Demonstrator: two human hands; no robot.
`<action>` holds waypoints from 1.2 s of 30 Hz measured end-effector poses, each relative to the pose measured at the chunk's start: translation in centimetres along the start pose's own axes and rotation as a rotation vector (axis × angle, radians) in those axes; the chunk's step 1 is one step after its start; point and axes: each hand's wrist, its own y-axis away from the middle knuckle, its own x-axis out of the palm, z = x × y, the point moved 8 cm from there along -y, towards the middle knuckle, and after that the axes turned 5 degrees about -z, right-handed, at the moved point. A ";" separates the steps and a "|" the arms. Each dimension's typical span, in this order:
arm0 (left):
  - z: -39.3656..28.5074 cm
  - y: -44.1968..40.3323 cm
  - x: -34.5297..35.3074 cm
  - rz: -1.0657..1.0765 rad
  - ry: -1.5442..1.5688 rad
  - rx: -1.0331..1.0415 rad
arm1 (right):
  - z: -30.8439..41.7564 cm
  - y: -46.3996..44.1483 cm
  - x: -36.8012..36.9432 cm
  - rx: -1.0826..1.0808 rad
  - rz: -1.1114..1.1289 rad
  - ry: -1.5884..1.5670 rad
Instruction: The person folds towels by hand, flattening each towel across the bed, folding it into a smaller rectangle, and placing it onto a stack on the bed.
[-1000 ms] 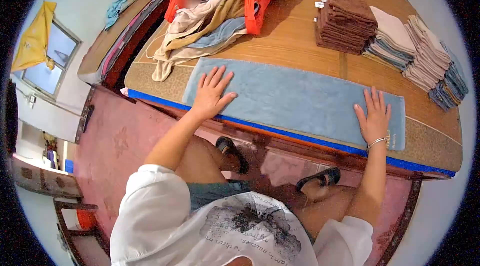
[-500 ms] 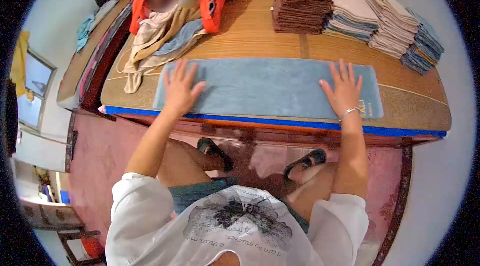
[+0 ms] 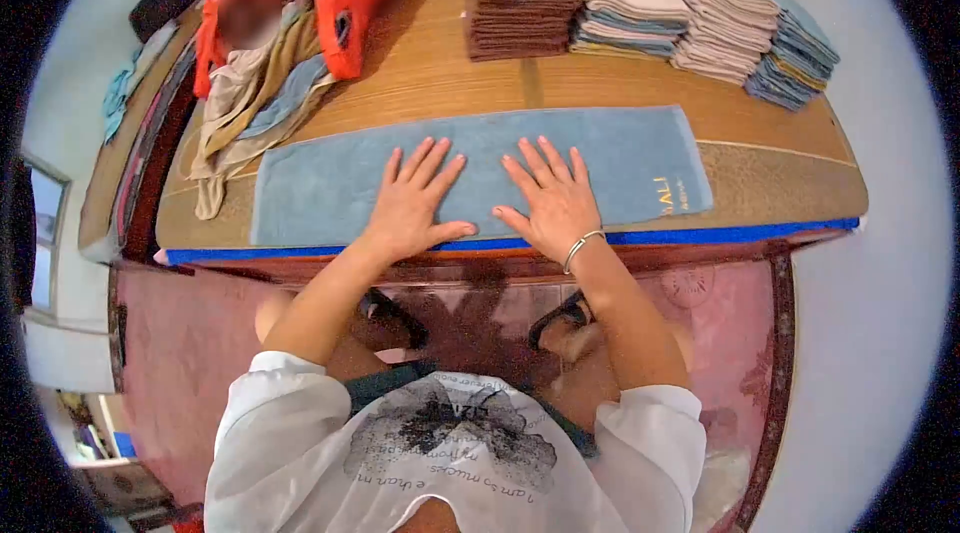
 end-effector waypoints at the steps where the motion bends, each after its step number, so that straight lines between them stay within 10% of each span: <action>1: 0.0 0.0 0.0 0.020 -0.025 -0.001 | -1.3 0.6 -0.3 0.041 0.023 0.022; 11: -0.1 0.1 0.1 0.022 -0.045 0.011 | -19.4 7.0 -3.9 0.620 0.001 0.268; 16: 0.0 0.0 0.3 0.035 -0.058 0.005 | -15.4 4.7 -4.5 0.472 -0.181 0.345; 23: -0.2 -0.1 0.0 0.019 -0.051 0.015 | -4.5 -0.4 1.0 0.174 0.193 -0.007; 36: 0.2 0.0 0.4 0.044 -0.044 -0.021 | -18.5 3.2 -3.3 0.636 -0.021 0.239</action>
